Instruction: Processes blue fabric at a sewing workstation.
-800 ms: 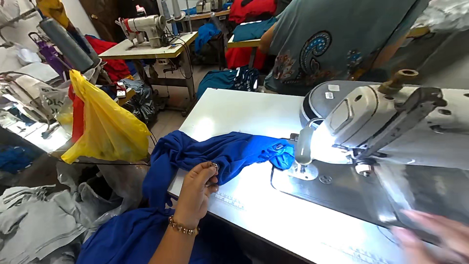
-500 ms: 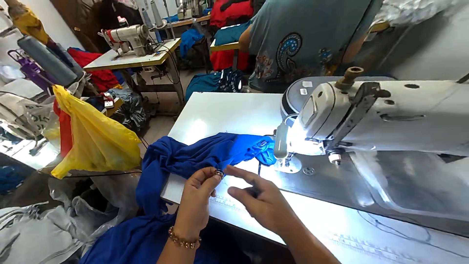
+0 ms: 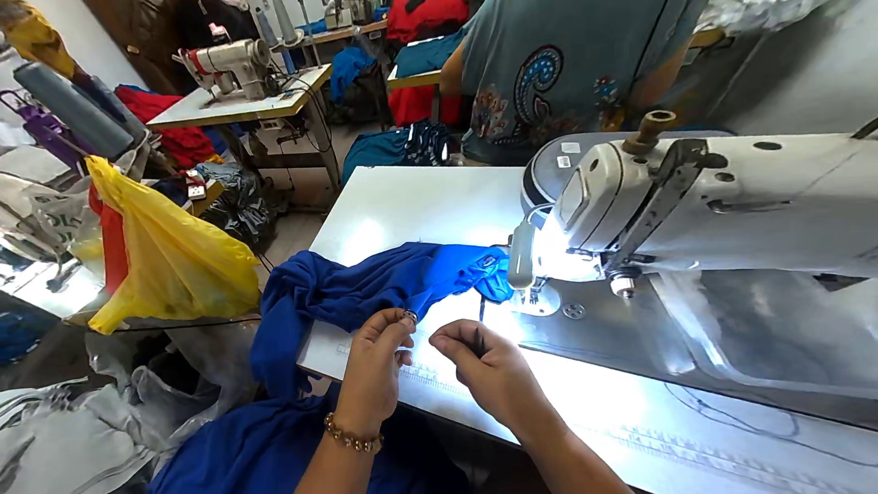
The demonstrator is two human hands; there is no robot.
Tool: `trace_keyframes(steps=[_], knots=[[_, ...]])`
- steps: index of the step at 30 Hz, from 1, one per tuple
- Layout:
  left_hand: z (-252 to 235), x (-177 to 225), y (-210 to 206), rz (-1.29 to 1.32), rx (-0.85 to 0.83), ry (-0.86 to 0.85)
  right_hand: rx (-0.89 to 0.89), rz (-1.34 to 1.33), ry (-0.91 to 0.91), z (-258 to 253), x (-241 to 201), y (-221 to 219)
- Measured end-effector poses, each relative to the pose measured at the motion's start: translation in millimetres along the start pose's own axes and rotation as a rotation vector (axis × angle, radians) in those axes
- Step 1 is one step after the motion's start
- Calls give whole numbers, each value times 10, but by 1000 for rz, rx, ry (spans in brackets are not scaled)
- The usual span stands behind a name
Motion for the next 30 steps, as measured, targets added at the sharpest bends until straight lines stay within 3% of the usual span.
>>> trace_keyframes(steps=[8, 16, 30], knots=[[-24, -12, 10, 12, 68, 20, 88, -37, 69, 35, 74, 81], [-46, -84, 49, 55, 119, 81, 110, -18, 9, 55, 205, 151], [-61, 35, 152, 102, 52, 16, 144, 40, 150, 121, 22, 178]])
Point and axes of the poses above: each hand's wrist, its own z-axis away from the middle knuckle, its own y-axis out of the back of the hand, x = y × z, the point moved 7 cm from there along -z, towards the middle knuckle, and after that the axes turned 5 degrees about z, right-handed, at the moved point
